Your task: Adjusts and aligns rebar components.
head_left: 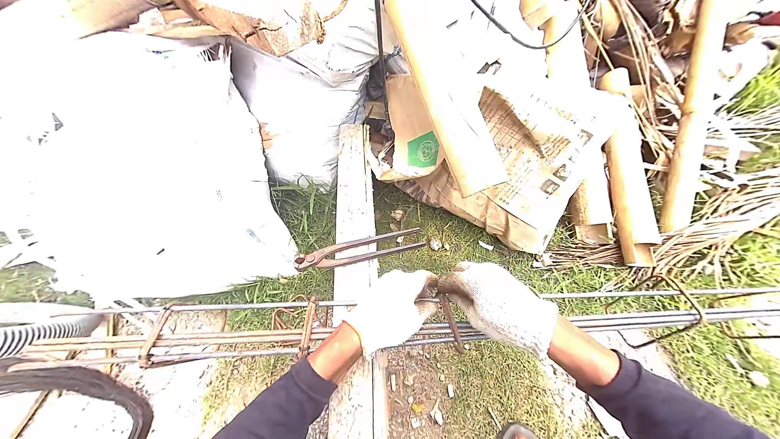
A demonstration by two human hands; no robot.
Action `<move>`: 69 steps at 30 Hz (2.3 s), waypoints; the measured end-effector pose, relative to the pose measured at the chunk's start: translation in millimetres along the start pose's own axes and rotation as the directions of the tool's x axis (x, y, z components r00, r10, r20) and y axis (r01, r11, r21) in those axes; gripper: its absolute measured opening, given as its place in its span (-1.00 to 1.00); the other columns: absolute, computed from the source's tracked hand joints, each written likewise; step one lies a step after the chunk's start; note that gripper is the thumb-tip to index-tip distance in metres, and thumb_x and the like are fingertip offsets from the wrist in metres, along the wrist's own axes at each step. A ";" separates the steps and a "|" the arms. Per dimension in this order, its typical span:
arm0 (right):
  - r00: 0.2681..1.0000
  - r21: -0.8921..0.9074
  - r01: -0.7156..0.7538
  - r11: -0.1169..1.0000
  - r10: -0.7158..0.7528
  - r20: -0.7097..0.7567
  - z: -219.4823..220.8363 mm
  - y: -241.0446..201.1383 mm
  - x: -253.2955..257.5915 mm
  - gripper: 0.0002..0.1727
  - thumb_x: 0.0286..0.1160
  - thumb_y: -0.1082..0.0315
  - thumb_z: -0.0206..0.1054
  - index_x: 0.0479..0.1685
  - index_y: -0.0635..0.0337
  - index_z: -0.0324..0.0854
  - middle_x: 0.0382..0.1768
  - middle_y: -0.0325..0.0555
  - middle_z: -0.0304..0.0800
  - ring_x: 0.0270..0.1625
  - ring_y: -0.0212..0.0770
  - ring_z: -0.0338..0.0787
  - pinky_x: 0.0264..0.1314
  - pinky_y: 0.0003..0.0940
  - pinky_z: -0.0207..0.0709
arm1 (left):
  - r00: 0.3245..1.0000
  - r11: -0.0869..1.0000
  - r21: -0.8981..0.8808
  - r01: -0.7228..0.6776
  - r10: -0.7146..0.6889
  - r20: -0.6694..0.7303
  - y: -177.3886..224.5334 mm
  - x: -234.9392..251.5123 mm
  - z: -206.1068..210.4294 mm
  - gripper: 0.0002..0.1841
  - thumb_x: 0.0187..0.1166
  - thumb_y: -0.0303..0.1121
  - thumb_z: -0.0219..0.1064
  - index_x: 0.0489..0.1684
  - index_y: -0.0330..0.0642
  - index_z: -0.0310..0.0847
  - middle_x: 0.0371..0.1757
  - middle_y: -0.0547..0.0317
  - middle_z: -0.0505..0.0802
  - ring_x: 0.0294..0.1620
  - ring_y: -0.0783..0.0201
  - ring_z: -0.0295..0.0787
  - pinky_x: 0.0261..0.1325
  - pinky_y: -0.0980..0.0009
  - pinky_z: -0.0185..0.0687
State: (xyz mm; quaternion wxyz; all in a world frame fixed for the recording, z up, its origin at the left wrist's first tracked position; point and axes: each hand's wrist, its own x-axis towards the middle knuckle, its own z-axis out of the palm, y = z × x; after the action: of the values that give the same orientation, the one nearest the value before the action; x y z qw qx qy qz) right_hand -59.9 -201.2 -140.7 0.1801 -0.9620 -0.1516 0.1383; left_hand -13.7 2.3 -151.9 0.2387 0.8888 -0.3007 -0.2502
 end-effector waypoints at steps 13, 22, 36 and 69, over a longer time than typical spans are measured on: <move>0.992 0.028 -0.123 0.992 0.123 -0.002 0.6 -10.9 -0.8 -0.77 0.66 0.16 0.24 -0.14 -0.01 0.81 -0.19 -0.14 0.81 -0.01 -0.09 0.82 0.07 -0.01 0.66 | 0.987 0.990 -0.144 0.007 0.016 0.157 15.0 15.3 -15.7 -0.85 0.45 -0.36 0.46 -0.09 -0.05 0.78 -0.30 0.22 0.81 -0.30 0.34 0.73 -0.18 0.28 0.67; 0.993 0.068 -0.008 0.998 0.016 -0.115 11.2 -0.5 -5.0 -0.77 0.66 0.19 0.22 -0.13 -0.02 0.81 -0.19 -0.19 0.83 -0.01 -0.16 0.82 0.10 -0.10 0.68 | 0.969 0.985 -0.162 -0.064 0.100 0.226 4.7 30.0 -10.3 -0.90 0.43 -0.33 0.49 -0.26 -0.10 0.74 -0.38 0.20 0.77 -0.35 0.31 0.69 -0.25 0.24 0.63; 0.993 0.322 -0.014 0.947 0.050 -0.103 -3.9 16.1 -9.0 -0.75 0.60 0.32 0.28 0.16 -0.17 0.69 -0.22 -0.48 0.88 -0.21 -0.50 0.83 -0.09 -0.35 0.75 | 0.957 0.926 -0.371 -0.068 0.167 0.239 -13.6 31.1 -7.9 -0.91 0.35 -0.38 0.54 -0.28 -0.09 0.78 -0.42 0.23 0.80 -0.44 0.38 0.70 -0.37 0.38 0.63; 0.956 0.048 0.088 0.995 -0.097 0.278 -33.9 30.0 11.7 -0.76 0.64 0.29 0.25 -0.09 -0.12 0.88 -0.22 -0.26 0.86 -0.09 -0.26 0.80 0.03 -0.12 0.64 | 0.988 0.999 0.030 -0.013 0.008 0.152 17.4 19.2 -4.4 -0.73 0.53 -0.21 0.42 0.14 0.04 0.76 -0.04 0.20 0.86 0.03 0.26 0.78 0.16 0.16 0.67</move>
State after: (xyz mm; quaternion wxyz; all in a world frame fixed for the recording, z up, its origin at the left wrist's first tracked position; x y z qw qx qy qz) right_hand -31.1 -234.2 -124.4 0.1799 -0.9214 -0.2179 0.2669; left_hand -5.0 -21.3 -144.4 0.2027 0.8691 -0.3267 -0.3114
